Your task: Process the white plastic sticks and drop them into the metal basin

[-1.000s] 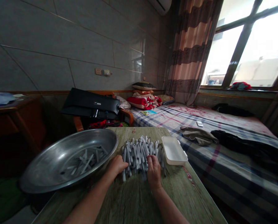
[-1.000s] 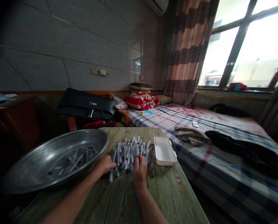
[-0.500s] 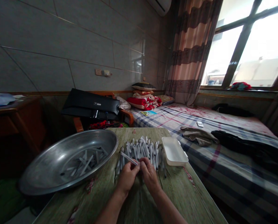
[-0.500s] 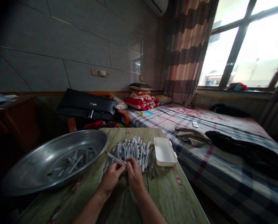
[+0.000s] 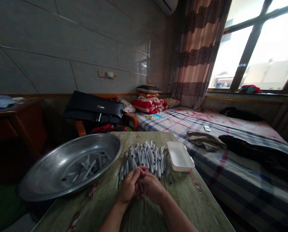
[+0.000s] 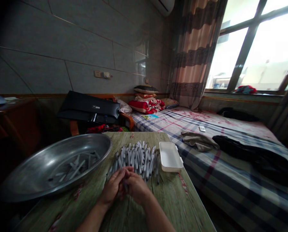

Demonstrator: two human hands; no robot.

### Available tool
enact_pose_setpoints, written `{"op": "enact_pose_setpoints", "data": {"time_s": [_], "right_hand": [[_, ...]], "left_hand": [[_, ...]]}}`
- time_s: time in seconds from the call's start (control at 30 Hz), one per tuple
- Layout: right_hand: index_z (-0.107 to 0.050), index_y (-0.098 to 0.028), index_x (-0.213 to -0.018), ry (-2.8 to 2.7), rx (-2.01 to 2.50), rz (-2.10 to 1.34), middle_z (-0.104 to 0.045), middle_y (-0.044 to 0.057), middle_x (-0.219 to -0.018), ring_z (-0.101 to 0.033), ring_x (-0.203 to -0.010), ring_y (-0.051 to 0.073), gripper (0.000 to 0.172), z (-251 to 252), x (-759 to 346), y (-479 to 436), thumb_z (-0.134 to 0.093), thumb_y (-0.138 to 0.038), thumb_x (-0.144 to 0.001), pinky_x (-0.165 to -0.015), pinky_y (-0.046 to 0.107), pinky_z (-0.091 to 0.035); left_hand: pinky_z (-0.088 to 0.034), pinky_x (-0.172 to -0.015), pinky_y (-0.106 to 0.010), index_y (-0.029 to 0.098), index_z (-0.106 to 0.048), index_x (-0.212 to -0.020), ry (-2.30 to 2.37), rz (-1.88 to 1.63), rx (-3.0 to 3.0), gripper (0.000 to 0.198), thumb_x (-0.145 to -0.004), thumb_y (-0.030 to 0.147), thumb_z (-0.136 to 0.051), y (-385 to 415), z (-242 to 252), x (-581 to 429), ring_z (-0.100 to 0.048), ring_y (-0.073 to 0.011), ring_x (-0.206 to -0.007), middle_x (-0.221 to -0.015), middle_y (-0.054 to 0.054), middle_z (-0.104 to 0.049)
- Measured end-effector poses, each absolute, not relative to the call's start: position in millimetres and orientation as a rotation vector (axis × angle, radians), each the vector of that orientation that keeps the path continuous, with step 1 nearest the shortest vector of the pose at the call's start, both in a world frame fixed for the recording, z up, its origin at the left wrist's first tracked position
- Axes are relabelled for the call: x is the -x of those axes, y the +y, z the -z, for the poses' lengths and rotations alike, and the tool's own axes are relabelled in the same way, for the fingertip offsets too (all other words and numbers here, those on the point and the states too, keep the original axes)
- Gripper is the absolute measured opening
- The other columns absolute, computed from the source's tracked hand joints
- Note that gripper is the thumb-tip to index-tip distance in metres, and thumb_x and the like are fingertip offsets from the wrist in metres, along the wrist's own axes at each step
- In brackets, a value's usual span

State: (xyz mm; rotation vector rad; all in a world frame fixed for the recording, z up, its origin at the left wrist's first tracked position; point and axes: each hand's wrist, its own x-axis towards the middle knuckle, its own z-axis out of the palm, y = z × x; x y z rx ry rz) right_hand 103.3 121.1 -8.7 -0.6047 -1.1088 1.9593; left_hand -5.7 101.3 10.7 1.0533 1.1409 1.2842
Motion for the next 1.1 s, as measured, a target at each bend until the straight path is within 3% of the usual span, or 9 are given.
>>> {"op": "enact_pose_setpoints", "data": {"time_s": [0.07,0.13,0.2,0.27,0.47,0.63,0.9,1.1], "right_hand": [[-0.053,-0.017,-0.082,-1.029,0.650,-1.971,-0.052,-0.005,-0.049,-0.044,-0.036,0.010,0.023,8,-103,120,-0.062,-0.030,-0.065,-0.036,0.020,-0.029],[-0.049,-0.020,-0.082,-0.969,0.707,-2.027,-0.048,-0.008,-0.048,-0.036,-0.034,0.007,0.027,5,-104,118,-0.064,-0.033,-0.065,-0.036,0.018,-0.020],[-0.046,-0.021,-0.082,-0.938,0.712,-2.089,-0.044,-0.010,-0.050,-0.029,-0.034,0.004,0.033,0,-107,117,-0.068,-0.040,-0.066,-0.037,0.016,-0.012],[-0.042,-0.021,-0.078,-0.943,0.687,-2.101,-0.040,-0.011,-0.050,-0.025,-0.035,0.003,0.040,-4,-109,115,-0.071,-0.047,-0.066,-0.038,0.017,-0.008],[-0.040,-0.022,-0.076,-0.930,0.767,-2.057,-0.034,-0.013,-0.047,-0.020,-0.033,0.002,0.047,-1,-103,113,-0.072,-0.054,-0.063,-0.037,0.017,-0.006],[-0.047,-0.023,-0.096,-0.952,0.848,-1.986,-0.034,-0.015,-0.045,-0.020,-0.031,0.003,0.050,-4,-99,110,-0.069,-0.058,-0.067,-0.035,0.015,-0.010],[-0.048,-0.024,-0.107,-0.978,0.872,-1.972,-0.034,-0.015,-0.044,-0.021,-0.030,0.003,0.054,-1,-100,112,-0.067,-0.058,-0.070,-0.034,0.014,-0.013],[-0.043,-0.022,-0.078,-0.994,0.836,-2.065,-0.034,-0.013,-0.044,-0.020,-0.031,0.003,0.043,1,-103,113,-0.064,-0.059,-0.072,-0.036,0.016,-0.010]], "left_hand": [[-0.051,-0.047,-0.032,0.019,-0.067,-0.100,1.062,-1.176,-1.044,0.050,-0.077,0.062,-0.055,99,-12,4,-0.055,-0.0150,-0.042,-0.076,-0.005,-0.071],[-0.055,-0.067,-0.035,0.019,-0.069,-0.096,1.026,-1.224,-1.089,0.045,-0.079,0.058,-0.056,99,-10,4,-0.067,-0.0210,-0.066,-0.087,-0.008,-0.073],[-0.050,-0.089,-0.036,0.019,-0.071,-0.094,1.021,-1.339,-1.098,0.041,-0.081,0.055,-0.056,100,-6,3,-0.066,-0.0251,-0.094,-0.100,-0.009,-0.072],[-0.047,-0.094,-0.038,0.020,-0.071,-0.098,1.019,-1.414,-1.032,0.041,-0.081,0.054,-0.056,101,0,3,-0.063,-0.0265,-0.105,-0.105,-0.010,-0.072],[-0.051,-0.088,-0.038,0.020,-0.069,-0.094,1.103,-1.485,-0.921,0.041,-0.076,0.057,-0.061,103,3,-4,-0.066,-0.0268,-0.097,-0.097,-0.009,-0.073],[-0.052,-0.082,-0.037,0.021,-0.068,-0.088,1.174,-1.493,-0.988,0.044,-0.076,0.063,-0.056,104,-2,-7,-0.067,-0.0260,-0.091,-0.091,-0.007,-0.073],[-0.052,-0.082,-0.039,0.023,-0.068,-0.085,1.123,-1.493,-1.013,0.039,-0.079,0.059,-0.055,103,-1,-5,-0.066,-0.0281,-0.094,-0.089,-0.008,-0.073],[-0.052,-0.084,-0.038,0.021,-0.068,-0.085,1.140,-1.472,-1.069,0.040,-0.077,0.059,-0.058,101,-4,-1,-0.066,-0.0274,-0.094,-0.092,-0.007,-0.074]]}}
